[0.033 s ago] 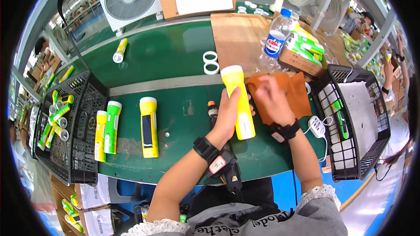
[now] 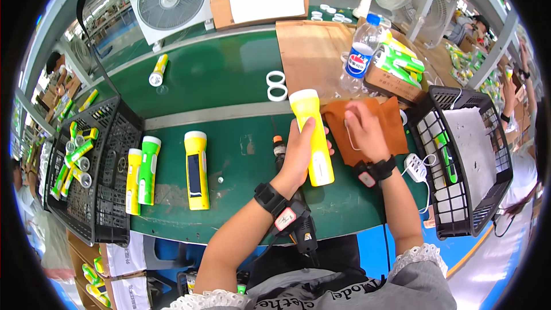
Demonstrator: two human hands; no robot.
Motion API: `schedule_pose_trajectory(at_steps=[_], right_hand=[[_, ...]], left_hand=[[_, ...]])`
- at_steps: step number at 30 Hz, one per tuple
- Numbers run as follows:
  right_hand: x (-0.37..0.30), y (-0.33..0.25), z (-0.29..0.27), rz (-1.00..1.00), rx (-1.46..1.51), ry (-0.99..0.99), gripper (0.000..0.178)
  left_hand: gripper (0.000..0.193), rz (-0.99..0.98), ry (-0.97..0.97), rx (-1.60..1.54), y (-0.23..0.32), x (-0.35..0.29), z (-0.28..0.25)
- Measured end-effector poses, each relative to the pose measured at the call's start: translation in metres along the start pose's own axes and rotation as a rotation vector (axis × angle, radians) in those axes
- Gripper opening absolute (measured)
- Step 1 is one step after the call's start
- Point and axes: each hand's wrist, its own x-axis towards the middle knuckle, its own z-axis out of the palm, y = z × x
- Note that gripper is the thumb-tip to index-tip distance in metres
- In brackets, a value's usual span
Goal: Assemble and organize plastic flashlights on a factory conveyor belt station.
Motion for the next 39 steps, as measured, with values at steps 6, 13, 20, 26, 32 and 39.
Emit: schedule_pose_trajectory(at_steps=[6, 13, 20, 26, 32, 39], right_hand=[[0.009, 0.048, -0.007, -0.260, -0.364, -0.080, 0.018], [-0.002, 0.002, -0.005, -0.353, -0.159, 0.132, 0.014], [-0.019, -0.020, 0.010, -0.564, -0.026, 0.227, 0.018], [-0.018, -0.015, 0.013, -0.568, -0.024, 0.244, 0.018], [-0.014, -0.011, 0.004, -0.484, 0.110, 0.264, 0.021], [-0.018, -0.011, -0.013, -0.650, -0.268, 0.278, 0.028]], left_hand=[[0.029, 0.004, -0.048, -0.012, 0.004, -0.005, 0.004], [0.029, -0.021, -0.008, 0.044, 0.006, -0.005, 0.000], [0.030, -0.038, -0.043, 0.057, 0.003, -0.003, 0.000], [0.050, -0.025, -0.271, 0.087, -0.005, -0.001, -0.001], [0.072, -0.093, -0.219, 0.210, 0.014, -0.015, 0.014], [0.063, -0.041, -0.217, 0.382, 0.009, -0.009, 0.012]])
